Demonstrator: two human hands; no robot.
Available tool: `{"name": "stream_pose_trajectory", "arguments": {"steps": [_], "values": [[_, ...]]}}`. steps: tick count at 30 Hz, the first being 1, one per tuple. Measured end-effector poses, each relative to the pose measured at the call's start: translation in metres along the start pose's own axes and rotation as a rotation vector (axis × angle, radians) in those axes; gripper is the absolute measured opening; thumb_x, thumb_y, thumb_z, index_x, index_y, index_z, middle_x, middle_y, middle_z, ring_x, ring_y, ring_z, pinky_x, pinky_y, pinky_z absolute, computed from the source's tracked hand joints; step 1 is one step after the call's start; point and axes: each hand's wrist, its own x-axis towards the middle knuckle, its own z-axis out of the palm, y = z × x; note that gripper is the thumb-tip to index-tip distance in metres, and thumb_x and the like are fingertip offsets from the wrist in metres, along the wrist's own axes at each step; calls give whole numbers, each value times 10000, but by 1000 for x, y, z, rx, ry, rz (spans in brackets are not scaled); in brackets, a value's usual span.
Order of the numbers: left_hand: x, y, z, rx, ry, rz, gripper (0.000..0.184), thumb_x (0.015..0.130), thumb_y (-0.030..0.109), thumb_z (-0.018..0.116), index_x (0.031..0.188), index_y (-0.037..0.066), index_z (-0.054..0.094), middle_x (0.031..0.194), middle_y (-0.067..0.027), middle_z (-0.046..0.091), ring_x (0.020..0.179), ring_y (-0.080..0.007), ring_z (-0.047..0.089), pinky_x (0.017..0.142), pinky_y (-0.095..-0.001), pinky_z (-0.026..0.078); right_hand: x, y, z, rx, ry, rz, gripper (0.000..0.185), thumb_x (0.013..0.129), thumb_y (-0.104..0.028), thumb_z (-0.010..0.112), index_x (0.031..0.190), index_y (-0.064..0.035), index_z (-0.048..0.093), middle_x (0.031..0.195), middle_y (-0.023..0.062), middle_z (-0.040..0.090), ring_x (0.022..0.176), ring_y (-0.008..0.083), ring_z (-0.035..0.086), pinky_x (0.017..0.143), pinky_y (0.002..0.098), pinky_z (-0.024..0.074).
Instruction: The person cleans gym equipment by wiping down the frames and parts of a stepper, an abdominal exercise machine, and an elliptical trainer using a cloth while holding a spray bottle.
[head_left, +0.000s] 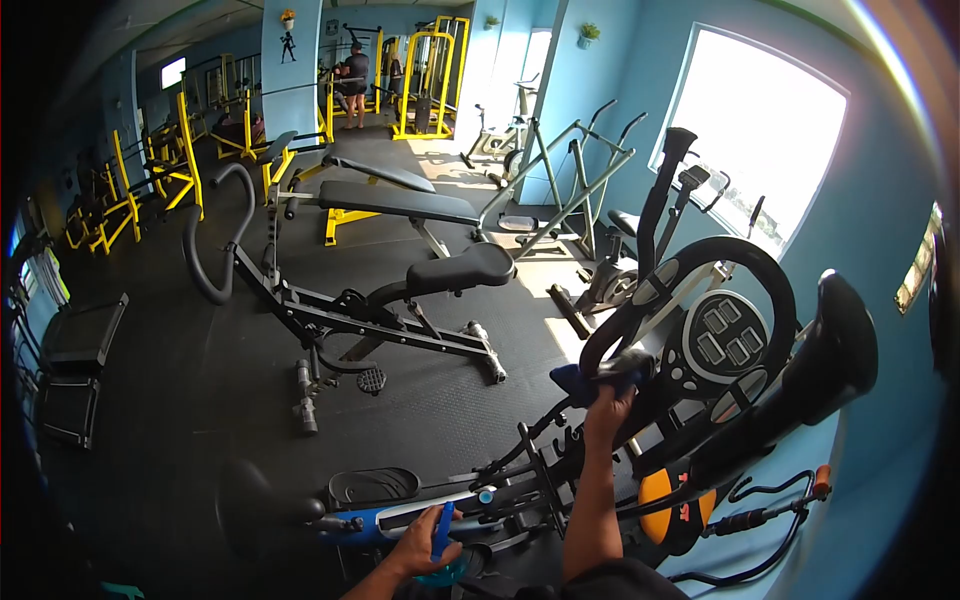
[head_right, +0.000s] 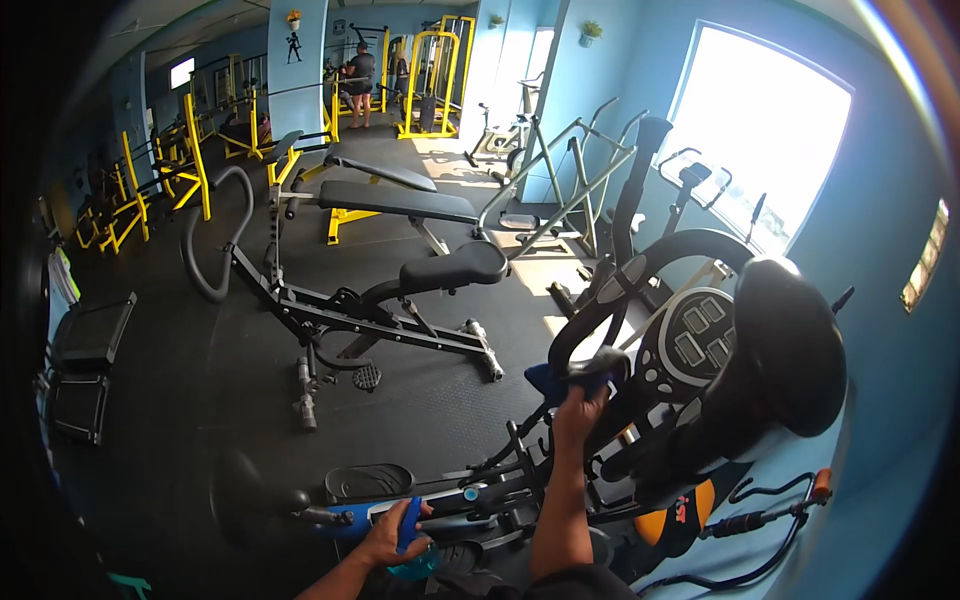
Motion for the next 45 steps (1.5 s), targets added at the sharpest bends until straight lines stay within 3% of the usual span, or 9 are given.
{"name": "stream_pose_trajectory", "arguments": {"steps": [1, 3, 13, 17, 22, 29, 39, 41, 45], "values": [[2, 1, -1, 21, -3, 54, 551, 734, 192, 745, 1222, 62, 522, 1204, -116, 584, 1100, -225, 591, 924, -366, 514, 3, 68, -7, -556, -31, -298, 390, 866, -86, 523, 1249, -13, 543, 949, 116, 625, 848, 248, 659, 800, 383, 559], [9, 6, -1, 26, -16, 77, 551, 739, 189, 743, 1227, 62, 519, 1208, -116, 578, 1111, -224, 582, 932, -367, 505, -1, -54, 20, 114, 17, 635, 285, 825, -131, 598, 1087, -20, 576, 930, 77, 610, 774, 168, 613, 702, 317, 526], [27, 51, 2, 31, -94, 222, 547, 755, 176, 731, 1241, 71, 502, 1235, -119, 546, 1154, -221, 545, 945, -373, 480, 8, -118, 69, 269, -102, 391, 563, 864, -274, 702, 1253, -21, 383, 841, 117, 590, 470, 178, 582, 343, 307, 464], [14, 52, -6, -41, -80, 81, 529, 738, 164, 741, 1210, 73, 521, 1206, -110, 568, 1143, -219, 560, 947, -376, 483, -43, -49, 30, -573, -50, 72, 902, 797, -340, 773, 1455, -13, 250, 1047, 293, 630, 911, 447, 651, 845, 472, 509], [7, 36, -9, -136, -60, 141, 533, 717, 152, 753, 1193, 70, 527, 1209, -119, 574, 1128, -230, 572, 938, -380, 493, -144, -86, -81, -430, -196, 202, 391, 796, -127, 734, 1133, -5, 579, 1040, 107, 640, 960, 196, 619, 892, 331, 483], [49, 68, -15, -157, -172, 181, 505, 727, 128, 731, 1184, 75, 524, 1251, -145, 542, 1169, -241, 548, 955, -392, 485, -77, -234, -210, -230, 111, -385, 630, 789, -235, 660, 1313, 53, 460, 1247, 174, 550, 1130, 268, 581, 997, 397, 462], [115, 139, 0, 19, -148, 539, 560, 746, 160, 726, 1241, 66, 482, 1240, -164, 561, 1105, -268, 597, 918, -396, 520, 172, -302, -28, -730, -1249, -585, 755, 742, -86, 688, 1437, -57, 393, 1042, 95, 672, 930, 159, 662, 836, 346, 525], [117, 139, 6, -8, -120, 528, 561, 746, 163, 728, 1243, 68, 486, 1235, -154, 565, 1076, -256, 604, 898, -386, 523, 155, -297, 29, -1246, -1316, 78, 748, 762, -173, 678, 1453, -90, 403, 945, 101, 698, 895, 248, 692, 794, 391, 535], [109, 136, 10, -105, -61, 442, 565, 756, 187, 740, 1260, 70, 513, 1188, -176, 586, 1032, -307, 623, 888, -416, 506, 133, -217, 79, -1858, -1579, -1027, 327, 768, -277, 693, 1049, -110, 705, 919, 104, 698, 904, 281, 688, 781, 405, 529]]}}
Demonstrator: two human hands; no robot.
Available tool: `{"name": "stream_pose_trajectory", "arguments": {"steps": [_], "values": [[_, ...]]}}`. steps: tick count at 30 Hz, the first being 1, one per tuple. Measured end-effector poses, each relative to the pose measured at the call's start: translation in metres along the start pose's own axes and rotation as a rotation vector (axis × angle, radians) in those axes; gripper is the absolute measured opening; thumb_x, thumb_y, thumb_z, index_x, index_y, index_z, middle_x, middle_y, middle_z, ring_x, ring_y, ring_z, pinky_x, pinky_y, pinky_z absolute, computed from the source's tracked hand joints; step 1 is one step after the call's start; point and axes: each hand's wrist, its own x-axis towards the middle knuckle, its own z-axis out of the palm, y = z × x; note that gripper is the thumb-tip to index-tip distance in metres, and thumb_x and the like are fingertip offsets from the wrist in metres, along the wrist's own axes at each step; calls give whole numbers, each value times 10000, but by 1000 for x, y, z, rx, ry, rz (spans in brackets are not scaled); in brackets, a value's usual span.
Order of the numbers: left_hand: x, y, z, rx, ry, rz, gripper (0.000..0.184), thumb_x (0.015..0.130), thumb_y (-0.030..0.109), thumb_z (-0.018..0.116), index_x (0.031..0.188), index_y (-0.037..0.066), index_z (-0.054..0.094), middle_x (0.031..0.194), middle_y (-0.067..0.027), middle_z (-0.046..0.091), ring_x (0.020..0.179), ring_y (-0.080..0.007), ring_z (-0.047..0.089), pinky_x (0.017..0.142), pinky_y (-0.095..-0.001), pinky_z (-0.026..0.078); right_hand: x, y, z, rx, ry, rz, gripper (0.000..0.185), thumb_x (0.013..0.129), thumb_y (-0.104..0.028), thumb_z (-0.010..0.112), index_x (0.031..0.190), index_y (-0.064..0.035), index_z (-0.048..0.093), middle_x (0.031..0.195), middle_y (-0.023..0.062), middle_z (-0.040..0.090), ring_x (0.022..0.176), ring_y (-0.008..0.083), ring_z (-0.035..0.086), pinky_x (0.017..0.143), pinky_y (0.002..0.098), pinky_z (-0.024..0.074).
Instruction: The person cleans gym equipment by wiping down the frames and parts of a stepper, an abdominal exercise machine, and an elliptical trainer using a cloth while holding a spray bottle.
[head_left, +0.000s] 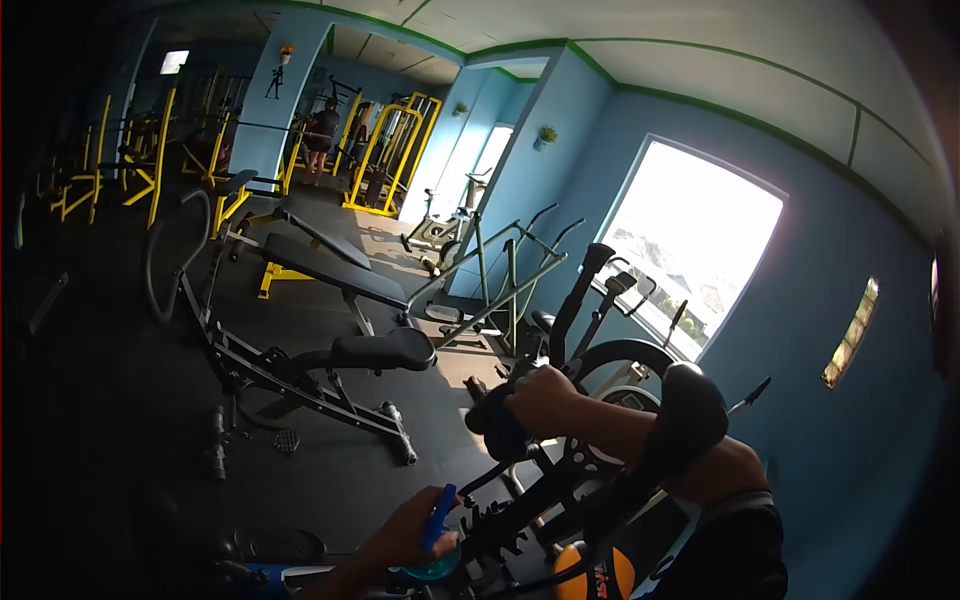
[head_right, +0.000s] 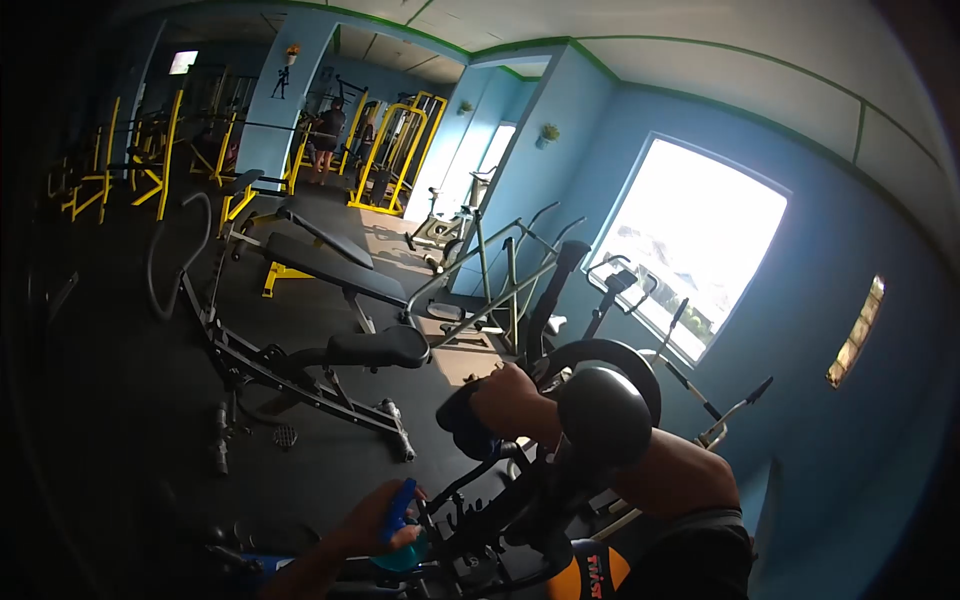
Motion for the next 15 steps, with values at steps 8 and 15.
{"name": "stream_pose_trajectory", "arguments": {"steps": [8, 15], "values": [[-26, -39, -3, -32, 168, -15, 540, 743, 146, 740, 1226, 75, 509, 1200, -136, 586, 1075, -239, 604, 872, -375, 521, -88, 79, -69, 86, -155, 661, 276, 801, -357, 645, 926, -134, 748, 902, 69, 688, 928, 212, 654, 799, 368, 442], [-18, -25, 4, 31, 38, 30, 542, 764, 192, 720, 1233, 40, 496, 1170, -180, 566, 1082, -309, 613, 890, -429, 525, -77, 115, 7, -15, 343, 379, 380, 866, -315, 584, 1191, -124, 631, 1018, 108, 696, 1043, 285, 639, 886, 443, 482]]}}
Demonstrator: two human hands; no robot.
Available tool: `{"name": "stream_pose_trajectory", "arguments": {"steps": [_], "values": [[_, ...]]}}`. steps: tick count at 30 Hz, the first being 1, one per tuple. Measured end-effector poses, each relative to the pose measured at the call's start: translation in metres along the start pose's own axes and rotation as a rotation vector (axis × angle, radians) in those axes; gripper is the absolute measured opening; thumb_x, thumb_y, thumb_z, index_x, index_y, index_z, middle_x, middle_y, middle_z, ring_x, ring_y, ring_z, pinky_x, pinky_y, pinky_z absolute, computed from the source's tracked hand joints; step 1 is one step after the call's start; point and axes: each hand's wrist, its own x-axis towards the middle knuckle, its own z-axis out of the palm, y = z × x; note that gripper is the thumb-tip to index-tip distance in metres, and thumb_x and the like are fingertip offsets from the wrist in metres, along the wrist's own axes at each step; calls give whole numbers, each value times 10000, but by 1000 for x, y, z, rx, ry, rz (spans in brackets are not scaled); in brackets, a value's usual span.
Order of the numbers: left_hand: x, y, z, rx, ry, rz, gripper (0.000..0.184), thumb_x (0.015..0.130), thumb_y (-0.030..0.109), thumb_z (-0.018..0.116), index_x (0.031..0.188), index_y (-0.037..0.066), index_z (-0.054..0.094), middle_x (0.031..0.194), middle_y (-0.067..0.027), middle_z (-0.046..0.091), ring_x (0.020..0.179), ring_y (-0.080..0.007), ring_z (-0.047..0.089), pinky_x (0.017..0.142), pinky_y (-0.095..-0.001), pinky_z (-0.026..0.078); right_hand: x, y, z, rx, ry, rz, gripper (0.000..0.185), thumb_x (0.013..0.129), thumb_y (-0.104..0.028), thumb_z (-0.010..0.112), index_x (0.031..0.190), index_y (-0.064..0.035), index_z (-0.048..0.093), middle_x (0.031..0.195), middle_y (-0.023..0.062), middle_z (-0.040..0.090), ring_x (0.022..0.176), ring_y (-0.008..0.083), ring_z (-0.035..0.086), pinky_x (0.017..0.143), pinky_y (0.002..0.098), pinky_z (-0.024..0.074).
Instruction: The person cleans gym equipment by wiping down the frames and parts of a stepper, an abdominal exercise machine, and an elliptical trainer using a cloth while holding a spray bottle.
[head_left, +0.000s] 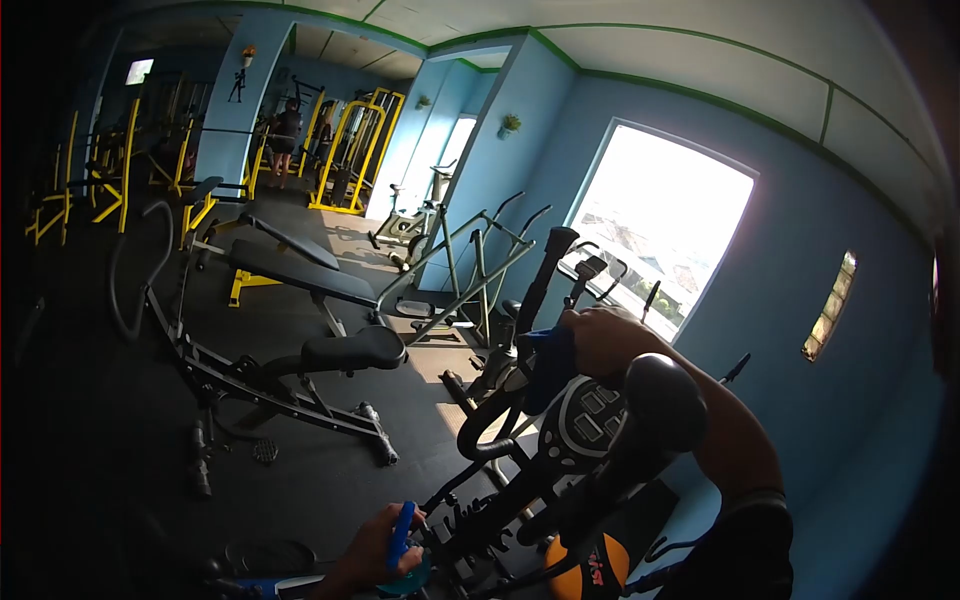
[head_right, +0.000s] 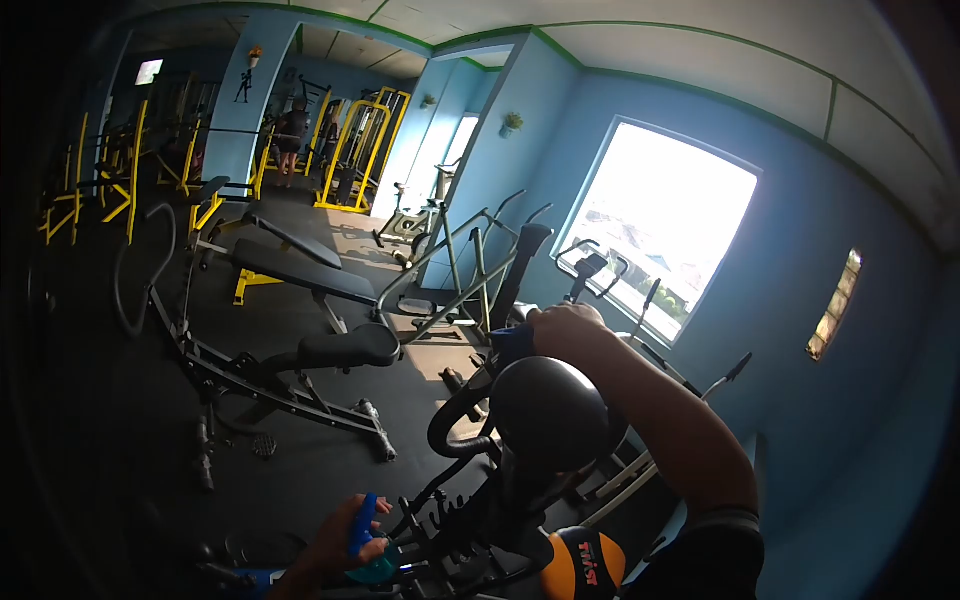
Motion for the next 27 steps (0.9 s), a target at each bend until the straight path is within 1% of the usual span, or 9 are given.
{"name": "stream_pose_trajectory", "arguments": {"steps": [1, 9, 11, 15, 17, 19, 23, 25, 27], "values": [[1, 10, 2, -2, -26, 8, 542, 764, 192, 720, 1233, 40, 496, 1170, -180, 566, 1082, -309, 613, 890, -429, 525, -9, -2, -21, 301, -291, 150, 416, 866, -295, 582, 1237, -108, 593, 1034, 130, 697, 1042, 295, 653, 861, 437, 507], [-14, 25, 14, -171, -215, -81, 493, 761, 159, 727, 1181, 17, 510, 1203, -176, 579, 1130, -264, 591, 951, -398, 500, -166, -74, -57, 448, -17, 642, 666, 822, -332, 584, 1453, -236, 398, 997, 242, 655, 985, 388, 666, 844, 484, 499], [-12, 16, 18, -140, -259, -25, 517, 763, 179, 729, 1202, 20, 508, 1185, -177, 576, 1104, -283, 605, 923, -407, 521, -170, -124, -73, 591, -293, 811, 643, 821, -341, 601, 1428, -217, 428, 1009, 222, 672, 988, 379, 668, 856, 463, 499], [-12, 24, 20, -119, -346, 62, 534, 765, 206, 735, 1211, 8, 518, 1162, -184, 584, 1072, -297, 630, 894, -402, 554, -184, -150, -69, 977, -342, 835, 533, 845, -320, 596, 1356, -191, 517, 1006, 190, 691, 962, 346, 678, 855, 429, 507], [-19, 22, 22, -129, -371, 63, 532, 764, 213, 735, 1207, 6, 524, 1157, -183, 588, 1064, -293, 637, 883, -398, 557, -185, -135, -62, 1257, -457, 599, 394, 889, -280, 577, 1259, -147, 609, 976, 139, 714, 890, 275, 693, 828, 385, 520], [-29, 16, 24, -147, -373, 65, 530, 764, 221, 734, 1202, 4, 530, 1152, -181, 593, 1055, -290, 644, 871, -395, 560, -188, -130, -53, 1434, -565, 631, 303, 925, -140, 542, 1171, 9, 637, 882, 93, 697, 777, 142, 673, 717, 294, 554], [-51, 22, 6, -126, -336, 26, 523, 766, 201, 730, 1208, 9, 528, 1158, -181, 591, 1055, -281, 641, 862, -378, 557, -240, -143, -30, 2000, 50, 553, 275, 898, -116, 643, 1147, -4, 669, 1059, 74, 660, 923, 137, 632, 869, 262, 500], [-62, 25, -1, -146, -325, -61, 517, 767, 195, 727, 1207, 9, 529, 1159, -179, 590, 1059, -279, 637, 867, -379, 552, -257, -157, -54, 1912, 617, 624, 271, 834, -37, 672, 1098, 26, 678, 1243, 110, 554, 1074, 191, 593, 925, 311, 491], [-69, 19, -7, -117, -334, -97, 519, 757, 183, 730, 1204, 12, 529, 1161, -181, 585, 1053, -278, 634, 870, -377, 544, -258, -166, -96, 1832, 768, 726, 248, 801, -13, 663, 1038, 59, 687, 1346, 140, 446, 1175, 243, 550, 966, 353, 476]]}}
